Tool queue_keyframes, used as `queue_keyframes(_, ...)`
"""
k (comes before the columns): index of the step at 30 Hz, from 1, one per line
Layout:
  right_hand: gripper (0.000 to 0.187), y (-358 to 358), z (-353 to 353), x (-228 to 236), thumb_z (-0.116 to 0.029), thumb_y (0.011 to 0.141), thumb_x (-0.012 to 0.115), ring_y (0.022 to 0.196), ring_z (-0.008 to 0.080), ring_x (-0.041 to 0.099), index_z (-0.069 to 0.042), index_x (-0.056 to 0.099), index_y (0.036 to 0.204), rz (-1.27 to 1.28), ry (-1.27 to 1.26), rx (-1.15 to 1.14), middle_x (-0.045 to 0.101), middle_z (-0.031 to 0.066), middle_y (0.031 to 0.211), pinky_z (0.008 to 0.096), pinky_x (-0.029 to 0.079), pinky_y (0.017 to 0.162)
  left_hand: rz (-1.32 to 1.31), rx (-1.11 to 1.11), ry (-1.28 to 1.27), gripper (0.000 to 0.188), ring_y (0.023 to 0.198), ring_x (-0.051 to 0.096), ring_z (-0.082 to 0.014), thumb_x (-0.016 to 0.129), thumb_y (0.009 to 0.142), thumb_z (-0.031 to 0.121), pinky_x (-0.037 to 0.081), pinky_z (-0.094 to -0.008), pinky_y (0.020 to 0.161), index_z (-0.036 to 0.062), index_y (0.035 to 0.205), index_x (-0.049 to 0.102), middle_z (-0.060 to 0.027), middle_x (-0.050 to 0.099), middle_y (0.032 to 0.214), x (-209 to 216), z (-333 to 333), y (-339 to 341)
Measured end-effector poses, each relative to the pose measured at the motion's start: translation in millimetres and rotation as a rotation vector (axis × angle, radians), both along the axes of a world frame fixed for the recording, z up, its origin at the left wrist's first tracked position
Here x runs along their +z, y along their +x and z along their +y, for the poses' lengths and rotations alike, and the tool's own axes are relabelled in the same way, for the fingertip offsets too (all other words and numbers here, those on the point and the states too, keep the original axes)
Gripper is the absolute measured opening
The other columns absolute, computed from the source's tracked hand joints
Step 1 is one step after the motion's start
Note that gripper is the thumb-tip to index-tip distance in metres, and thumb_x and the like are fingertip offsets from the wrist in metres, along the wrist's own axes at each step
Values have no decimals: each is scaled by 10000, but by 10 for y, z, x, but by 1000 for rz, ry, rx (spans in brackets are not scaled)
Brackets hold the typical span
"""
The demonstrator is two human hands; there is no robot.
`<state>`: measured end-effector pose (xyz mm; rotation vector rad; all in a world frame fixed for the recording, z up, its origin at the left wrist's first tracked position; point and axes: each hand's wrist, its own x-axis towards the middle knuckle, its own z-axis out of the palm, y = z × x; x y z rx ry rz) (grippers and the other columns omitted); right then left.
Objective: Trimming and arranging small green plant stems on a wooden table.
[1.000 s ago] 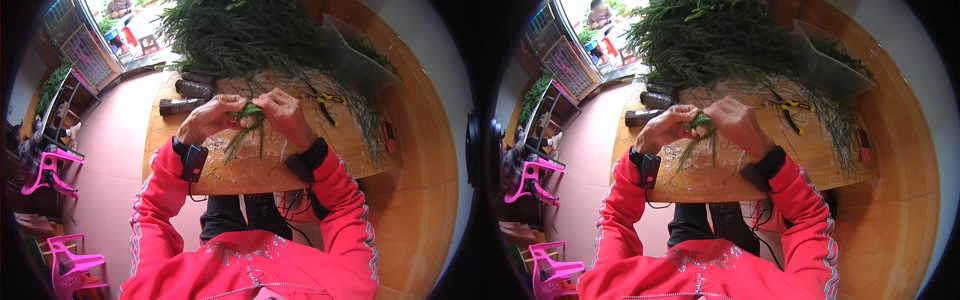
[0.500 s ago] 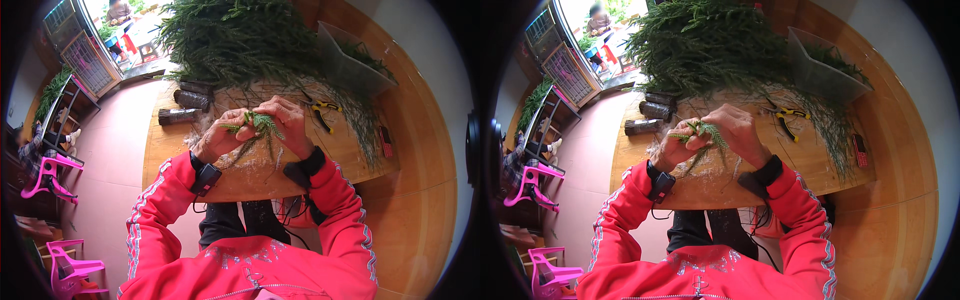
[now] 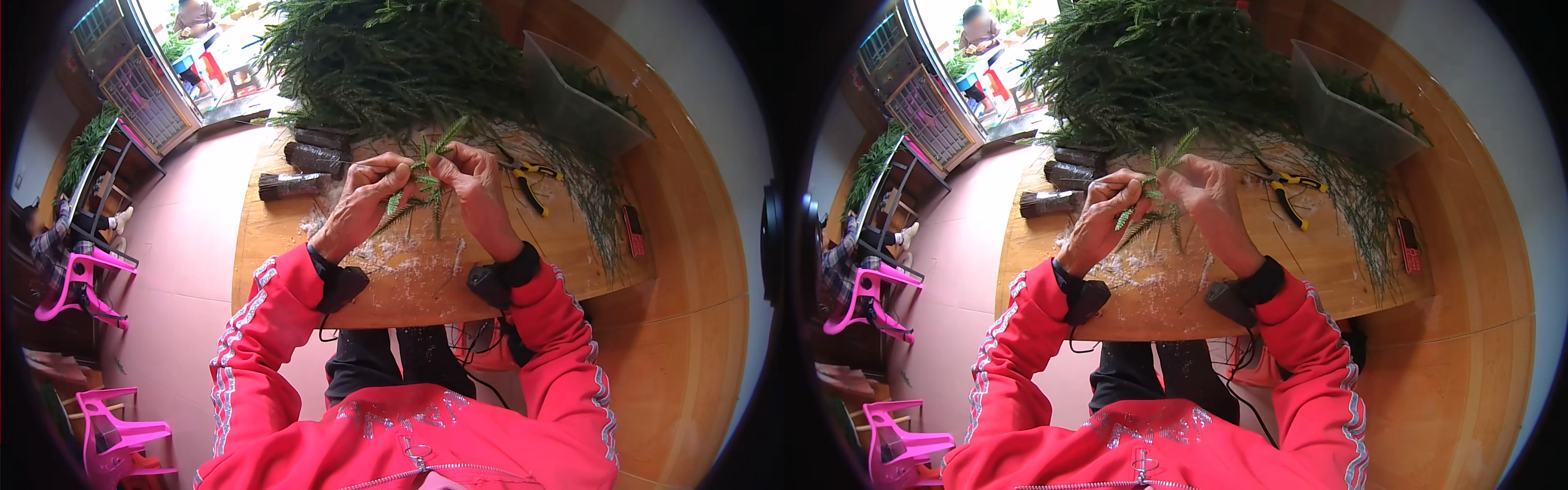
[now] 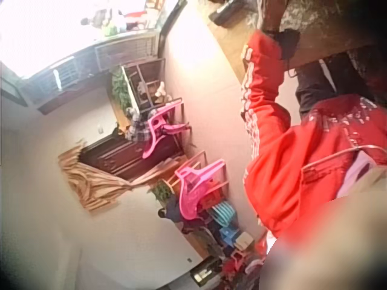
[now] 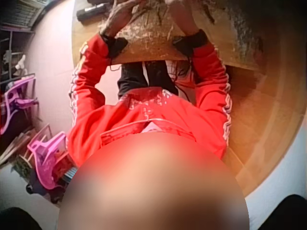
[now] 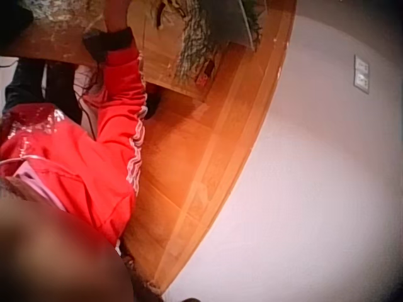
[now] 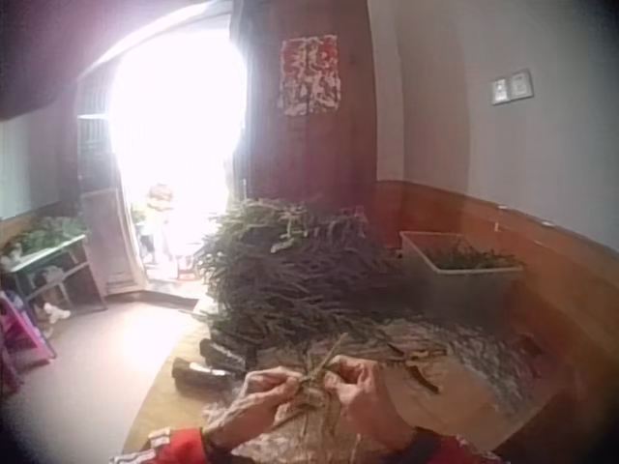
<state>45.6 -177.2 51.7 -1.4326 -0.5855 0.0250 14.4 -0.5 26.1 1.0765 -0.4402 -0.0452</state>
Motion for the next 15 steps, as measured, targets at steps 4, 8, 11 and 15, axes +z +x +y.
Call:
queue_keyframes(4, 117, 65, 14, -50, -112, 878, 646, 636, 45, 514, -42, 617, 789, 238, 146, 128, 599, -21, 735, 199, 403, 607, -50, 156, 131, 219, 738, 529, -44, 585, 946, 189, 418, -193, 688, -23, 966, 633, 6, 617, 802, 14, -18, -28)
queue_keyframes(8, 103, 122, 33, -196, -115, 873, 649, 627, 57, 521, -50, 606, 805, 693, 422, 20, 597, -7, 761, 195, 412, 608, -38, 204, 226, 204, 767, 547, -51, 583, 946, 170, 428, -199, 684, -28, 961, 629, -1, 627, 815, 61, -12, -35)
queue_keyframes(11, 59, 253, 5, -341, -80, 869, 636, 645, 71, 544, -42, 592, 856, 690, 446, 208, 597, 11, 788, 206, 440, 626, -44, 184, 213, 195, 757, 548, -60, 583, 945, 164, 436, -201, 701, -25, 962, 626, -6, 625, 818, 101, -17, 17)
queue_keyframes(15, 82, 59, 145, -85, -29, 845, 639, 682, 80, 570, -19, 564, 877, 293, 159, -120, 595, 18, 788, 229, 467, 638, 50, 96, -12, 178, 754, 552, -78, 576, 945, 155, 451, -209, 745, -18, 966, 617, -19, 622, 836, -85, -22, 70)
